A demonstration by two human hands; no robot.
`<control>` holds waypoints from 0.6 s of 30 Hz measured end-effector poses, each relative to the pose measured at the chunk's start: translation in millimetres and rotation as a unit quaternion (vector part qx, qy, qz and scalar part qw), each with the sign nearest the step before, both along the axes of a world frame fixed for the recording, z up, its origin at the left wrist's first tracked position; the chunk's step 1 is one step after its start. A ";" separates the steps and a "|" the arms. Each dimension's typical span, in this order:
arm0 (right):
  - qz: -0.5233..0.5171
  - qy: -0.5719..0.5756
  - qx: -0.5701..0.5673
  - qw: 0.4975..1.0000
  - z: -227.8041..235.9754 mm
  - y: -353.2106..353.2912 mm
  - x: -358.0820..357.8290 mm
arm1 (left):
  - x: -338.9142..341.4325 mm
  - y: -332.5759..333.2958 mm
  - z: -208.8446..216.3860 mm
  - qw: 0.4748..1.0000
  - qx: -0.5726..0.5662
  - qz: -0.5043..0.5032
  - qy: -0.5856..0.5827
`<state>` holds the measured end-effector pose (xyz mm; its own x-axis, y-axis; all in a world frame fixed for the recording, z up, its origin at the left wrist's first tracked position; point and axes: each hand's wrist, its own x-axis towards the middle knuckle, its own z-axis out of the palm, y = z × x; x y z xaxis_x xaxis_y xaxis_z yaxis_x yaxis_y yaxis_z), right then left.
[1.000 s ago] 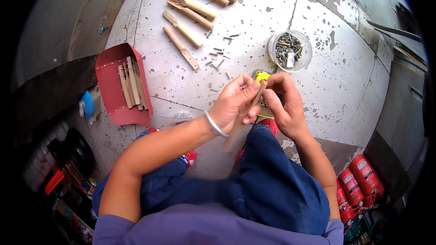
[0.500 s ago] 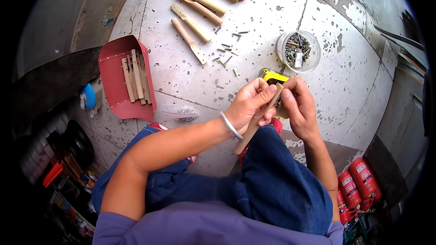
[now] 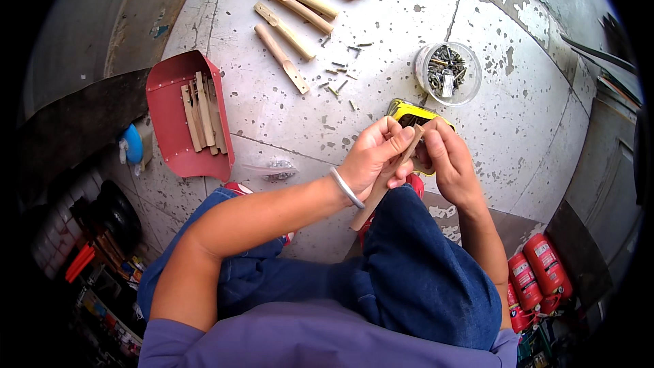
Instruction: The person inserts metal pins into pre-drilled holes in wooden handles. They pick up each handle, insert a pin, and place the handle back on the floor. The person repeats this process for multiple handles.
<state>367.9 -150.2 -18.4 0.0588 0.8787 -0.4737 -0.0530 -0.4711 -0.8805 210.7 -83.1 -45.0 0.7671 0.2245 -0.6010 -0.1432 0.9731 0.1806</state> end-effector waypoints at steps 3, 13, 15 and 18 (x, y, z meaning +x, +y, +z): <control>-0.038 0.004 0.032 0.999 -3.6 -0.3 -5.3 | -1.2 -2.5 0.1 1.000 0.000 -0.002 0.010; 0.018 -0.062 0.038 0.997 -7.1 -4.1 5.9 | -0.9 -10.1 -0.9 1.000 -0.004 0.012 0.018; 0.031 -0.088 0.042 0.995 -8.8 -4.3 7.2 | -0.9 -9.4 -1.2 1.000 -0.004 0.015 0.016; 0.008 -0.088 0.073 0.993 -10.5 -3.5 1.4 | -1.3 -8.4 -1.8 1.000 0.004 0.020 0.013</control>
<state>369.3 -153.7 -28.9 0.1153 0.9385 -0.3253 0.1138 -0.3379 -0.9343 209.4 -91.5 -46.8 0.7415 0.2597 -0.6187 -0.1766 0.9651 0.1934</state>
